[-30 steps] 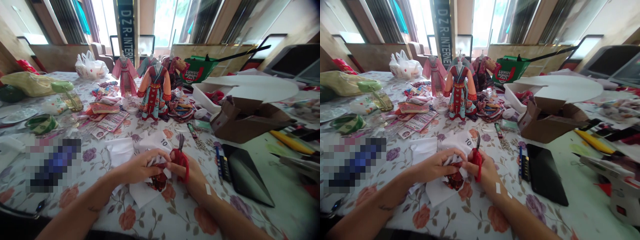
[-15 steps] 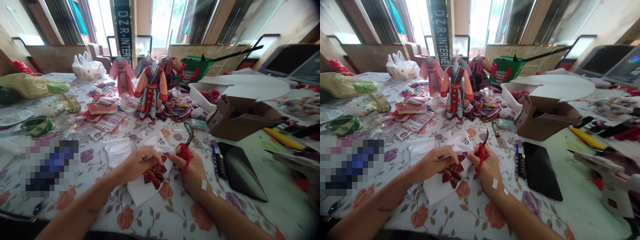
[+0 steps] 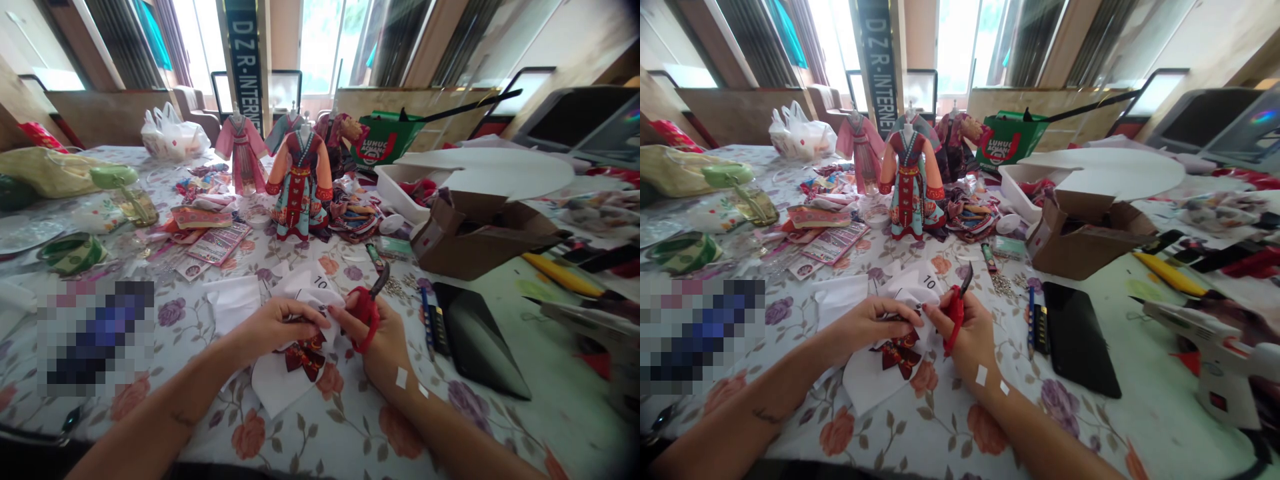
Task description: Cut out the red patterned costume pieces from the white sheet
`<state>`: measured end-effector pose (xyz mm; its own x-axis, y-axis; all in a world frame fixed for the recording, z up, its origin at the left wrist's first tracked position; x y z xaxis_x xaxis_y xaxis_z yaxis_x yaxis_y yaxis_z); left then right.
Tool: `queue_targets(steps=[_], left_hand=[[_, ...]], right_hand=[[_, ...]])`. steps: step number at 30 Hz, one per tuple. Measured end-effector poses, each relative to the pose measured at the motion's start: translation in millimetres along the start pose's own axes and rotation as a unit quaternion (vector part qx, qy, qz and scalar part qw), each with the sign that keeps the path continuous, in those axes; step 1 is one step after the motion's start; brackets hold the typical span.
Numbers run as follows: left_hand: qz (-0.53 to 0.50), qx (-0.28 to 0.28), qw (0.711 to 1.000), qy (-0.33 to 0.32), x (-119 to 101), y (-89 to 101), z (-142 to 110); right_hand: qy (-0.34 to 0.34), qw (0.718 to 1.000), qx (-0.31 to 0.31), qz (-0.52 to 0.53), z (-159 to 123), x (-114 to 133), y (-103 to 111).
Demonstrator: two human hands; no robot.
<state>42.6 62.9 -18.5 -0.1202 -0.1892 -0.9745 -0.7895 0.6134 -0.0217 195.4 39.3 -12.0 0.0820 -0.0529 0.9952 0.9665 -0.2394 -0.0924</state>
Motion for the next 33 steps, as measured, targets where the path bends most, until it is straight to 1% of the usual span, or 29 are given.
queue_targets(steps=[3, 7, 9, 11, 13, 16, 18, 20, 22, 24, 26, 29, 31, 33], left_hand=[[-0.002, 0.021, 1.0, -0.002, 0.1, -1.7, -0.6], [-0.006, 0.062, 0.998, 0.017, 1.8, -5.4, -3.7], [-0.026, 0.062, 0.997, 0.026, 2.1, -5.9, -4.5], [-0.047, 0.037, 0.998, 0.027, 1.8, -3.5, -3.7], [-0.061, -0.011, 0.998, 0.015, 0.7, 3.1, -2.0], [-0.084, -0.093, 0.992, -0.009, -1.4, 16.9, -0.3], [-0.114, -0.125, 0.985, -0.018, -2.5, 24.3, 0.0], [-0.141, -0.137, 0.98, -0.025, -4.2, 29.3, -0.2], [-0.161, -0.145, 0.975, -0.039, -7.0, 33.7, -1.0], [-0.188, -0.153, 0.969, -0.046, -8.3, 37.5, -1.9], [-0.23, -0.156, 0.96, -0.039, -6.6, 40.0, -2.0], [-0.274, -0.157, 0.949, -0.007, -0.9, 41.2, -0.5], [-0.262, -0.16, 0.952, -0.003, -0.6, 41.7, 0.2], [-0.223, -0.168, 0.96, -0.023, -5.2, 42.6, -0.4]], right_hand=[[0.008, 1.0, -0.005, 0.004, -0.2, 2.9, -0.4], [0.019, 0.999, -0.011, 0.024, -0.6, 4.7, -0.6], [0.025, 0.999, -0.013, 0.028, -0.7, 5.5, -0.2], [0.028, 0.999, -0.014, 0.029, -0.7, 6.1, 0.4], [0.021, 0.999, -0.012, 0.028, -0.3, 6.0, 1.1], [-0.007, 1.0, 0.009, 0.026, 0.6, 2.7, -0.3], [-0.029, 0.998, 0.032, 0.049, 0.7, -0.9, -3.0], [-0.053, 0.993, 0.065, 0.083, -0.6, -4.6, -8.2], [-0.075, 0.986, 0.11, 0.096, -4.1, -6.7, -15.2], [-0.091, 0.981, 0.153, 0.077, -8.7, -6.9, -21.3], [-0.091, 0.978, 0.18, 0.046, -12.1, -4.9, -23.9], [-0.083, 0.979, 0.186, 0.021, -13.6, -1.4, -22.1], [-0.094, 0.978, 0.184, 0.016, -14.2, -2.0, -21.1], [-0.127, 0.972, 0.199, 0.019, -16.9, -6.2, -23.8]])
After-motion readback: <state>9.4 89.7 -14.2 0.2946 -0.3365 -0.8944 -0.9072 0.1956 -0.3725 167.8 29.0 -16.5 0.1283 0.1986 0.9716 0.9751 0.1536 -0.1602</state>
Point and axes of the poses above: each hand's wrist, its own z-axis towards the middle knuckle, its own y-axis out of the back of the hand, x = y × z, the point moved 7 cm from there along z, towards the middle knuckle, and after that the axes turned 6 degrees about z, right-handed, at the moved point
